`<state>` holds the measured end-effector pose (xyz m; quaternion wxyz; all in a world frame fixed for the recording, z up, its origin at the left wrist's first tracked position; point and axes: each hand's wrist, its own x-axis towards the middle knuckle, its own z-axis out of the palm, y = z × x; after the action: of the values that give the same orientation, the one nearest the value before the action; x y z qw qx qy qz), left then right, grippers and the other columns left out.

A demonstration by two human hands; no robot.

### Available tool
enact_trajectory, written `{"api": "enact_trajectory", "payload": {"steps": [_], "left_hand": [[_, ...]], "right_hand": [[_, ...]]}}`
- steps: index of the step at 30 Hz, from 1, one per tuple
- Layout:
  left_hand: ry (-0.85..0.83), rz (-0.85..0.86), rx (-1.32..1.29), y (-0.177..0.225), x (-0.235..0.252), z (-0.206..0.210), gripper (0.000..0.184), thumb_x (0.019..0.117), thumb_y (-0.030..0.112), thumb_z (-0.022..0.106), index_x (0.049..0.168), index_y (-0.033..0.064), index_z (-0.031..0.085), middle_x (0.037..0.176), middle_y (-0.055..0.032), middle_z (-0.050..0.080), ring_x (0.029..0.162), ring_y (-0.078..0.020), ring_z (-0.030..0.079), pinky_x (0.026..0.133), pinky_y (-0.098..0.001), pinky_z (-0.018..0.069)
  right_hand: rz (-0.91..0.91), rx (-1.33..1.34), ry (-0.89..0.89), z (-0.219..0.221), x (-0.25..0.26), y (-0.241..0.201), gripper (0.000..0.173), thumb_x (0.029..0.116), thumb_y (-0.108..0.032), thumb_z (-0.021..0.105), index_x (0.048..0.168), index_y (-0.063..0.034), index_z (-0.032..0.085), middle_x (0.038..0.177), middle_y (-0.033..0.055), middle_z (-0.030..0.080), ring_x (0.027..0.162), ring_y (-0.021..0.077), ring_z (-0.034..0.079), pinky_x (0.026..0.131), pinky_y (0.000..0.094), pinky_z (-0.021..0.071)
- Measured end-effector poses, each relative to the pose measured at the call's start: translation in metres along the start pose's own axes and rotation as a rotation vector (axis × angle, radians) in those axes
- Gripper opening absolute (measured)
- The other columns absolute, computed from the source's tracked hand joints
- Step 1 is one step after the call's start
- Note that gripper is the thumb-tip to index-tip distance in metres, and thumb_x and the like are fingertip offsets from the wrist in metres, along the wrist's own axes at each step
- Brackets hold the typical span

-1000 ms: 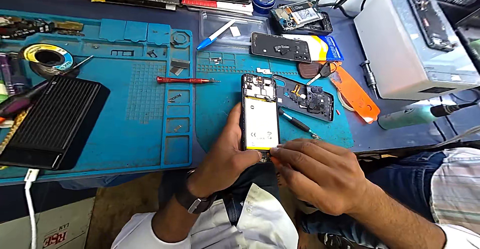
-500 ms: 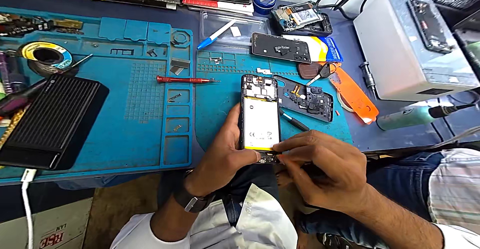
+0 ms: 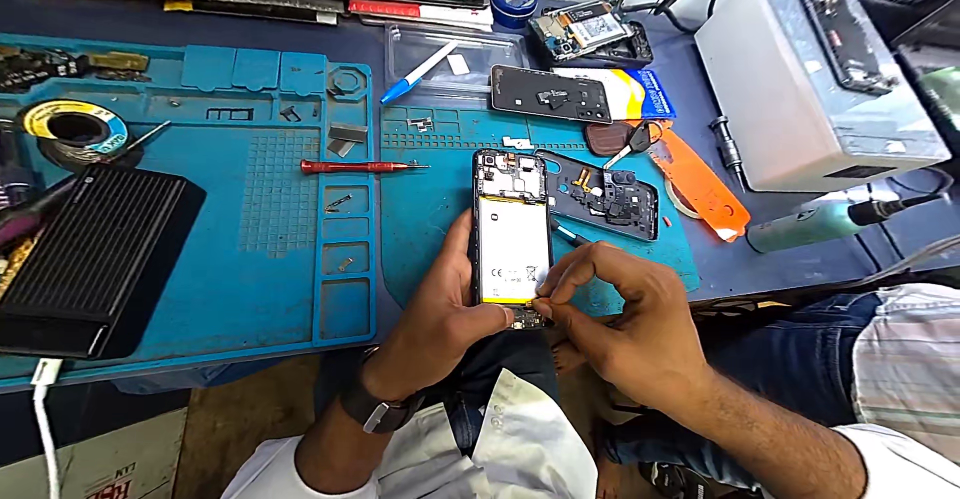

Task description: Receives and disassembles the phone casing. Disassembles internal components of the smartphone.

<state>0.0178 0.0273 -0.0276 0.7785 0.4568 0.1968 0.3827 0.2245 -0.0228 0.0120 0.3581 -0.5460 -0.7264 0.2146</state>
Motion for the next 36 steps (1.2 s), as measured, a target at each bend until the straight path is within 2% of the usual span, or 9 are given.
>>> {"api": "enact_trajectory", "payload": {"steps": [4, 7, 11, 17, 25, 26, 31, 33, 36], "left_hand": [[0.001, 0.001, 0.052, -0.002, 0.0, 0.001, 0.102, 0.0811, -0.018, 0.053, 0.164, 0.0193, 0.007, 0.142, -0.0159, 0.056, 0.119, -0.0288, 0.066, 0.092, -0.0416, 0.0613], [-0.02, 0.003, 0.032, -0.003, 0.0, -0.001, 0.1, 0.0815, -0.018, 0.053, 0.163, 0.0199, 0.01, 0.142, -0.0164, 0.056, 0.12, -0.0304, 0.065, 0.093, -0.0436, 0.061], [-0.051, 0.013, -0.009, -0.004, 0.0, -0.004, 0.099, 0.0811, -0.018, 0.052, 0.163, 0.02, 0.011, 0.141, -0.018, 0.057, 0.119, -0.0321, 0.066, 0.093, -0.0456, 0.0611], [-0.086, 0.017, -0.002, -0.005, -0.001, -0.005, 0.1, 0.0813, -0.019, 0.052, 0.163, 0.0207, 0.01, 0.142, -0.0195, 0.056, 0.12, -0.0351, 0.065, 0.094, -0.0473, 0.0609], [-0.12, 0.048, 0.015, -0.006, -0.002, -0.005, 0.1, 0.0827, -0.02, 0.052, 0.164, 0.021, 0.011, 0.146, -0.0214, 0.052, 0.124, -0.0406, 0.062, 0.096, -0.0521, 0.06], [-0.113, 0.045, 0.021, -0.006, -0.002, -0.005, 0.1, 0.0823, -0.02, 0.052, 0.163, 0.0217, 0.011, 0.145, -0.0204, 0.053, 0.123, -0.0386, 0.063, 0.095, -0.05, 0.0604], [-0.106, 0.034, 0.007, -0.006, -0.004, -0.006, 0.1, 0.0827, -0.019, 0.052, 0.164, 0.0214, 0.01, 0.146, -0.0222, 0.052, 0.124, -0.0411, 0.062, 0.096, -0.0522, 0.0599], [-0.097, 0.032, 0.021, -0.007, -0.005, -0.006, 0.1, 0.0825, -0.018, 0.052, 0.164, 0.021, 0.01, 0.145, -0.0207, 0.053, 0.124, -0.0382, 0.063, 0.096, -0.0494, 0.06], [-0.086, 0.025, 0.018, -0.006, -0.005, -0.006, 0.098, 0.0832, -0.018, 0.053, 0.163, 0.0212, 0.012, 0.142, -0.0215, 0.055, 0.123, -0.0381, 0.063, 0.096, -0.0493, 0.0598]], "right_hand": [[0.133, 0.116, -0.051, 0.0, 0.001, 0.002, 0.012, 0.0799, -0.01, 0.075, 0.082, -0.019, 0.067, 0.088, -0.0081, 0.071, 0.085, 0.0075, 0.069, 0.073, 0.0275, 0.0596], [0.143, 0.211, -0.101, -0.006, 0.003, 0.005, 0.011, 0.0815, -0.011, 0.075, 0.082, -0.017, 0.067, 0.087, -0.0057, 0.071, 0.084, 0.0104, 0.069, 0.072, 0.0279, 0.0595], [0.119, 0.268, -0.089, -0.016, 0.007, 0.01, 0.008, 0.0852, -0.008, 0.072, 0.091, -0.0123, 0.069, 0.089, -0.0014, 0.072, 0.082, 0.0131, 0.069, 0.072, 0.0296, 0.0609], [0.112, 0.199, 0.027, -0.025, 0.015, 0.01, 0.017, 0.0854, -0.003, 0.069, 0.101, -0.0097, 0.067, 0.093, -0.0006, 0.072, 0.078, 0.0116, 0.068, 0.068, 0.027, 0.06], [0.051, 0.158, 0.197, -0.025, 0.015, 0.029, 0.017, 0.0888, -0.003, 0.072, 0.105, -0.0054, 0.066, 0.092, 0.0016, 0.071, 0.079, 0.0116, 0.068, 0.071, 0.028, 0.0608], [0.037, 0.164, 0.236, -0.023, 0.014, 0.032, 0.018, 0.089, -0.003, 0.072, 0.105, -0.0048, 0.066, 0.092, 0.0017, 0.071, 0.079, 0.011, 0.068, 0.072, 0.0272, 0.0606], [-0.13, 0.153, 0.438, -0.001, 0.013, 0.042, 0.016, 0.0926, -0.006, 0.07, 0.107, -0.0005, 0.065, 0.094, 0.0037, 0.07, 0.08, 0.0108, 0.067, 0.075, 0.029, 0.0603], [-0.196, 0.142, 0.507, 0.011, 0.014, 0.045, 0.015, 0.0931, -0.006, 0.07, 0.106, -0.0008, 0.065, 0.094, 0.0038, 0.069, 0.081, 0.0106, 0.067, 0.075, 0.0294, 0.0598], [-0.223, 0.128, 0.564, 0.024, 0.016, 0.053, 0.015, 0.0923, -0.006, 0.071, 0.105, -0.0006, 0.066, 0.095, 0.0052, 0.069, 0.082, 0.0111, 0.066, 0.074, 0.0286, 0.0593]]}}
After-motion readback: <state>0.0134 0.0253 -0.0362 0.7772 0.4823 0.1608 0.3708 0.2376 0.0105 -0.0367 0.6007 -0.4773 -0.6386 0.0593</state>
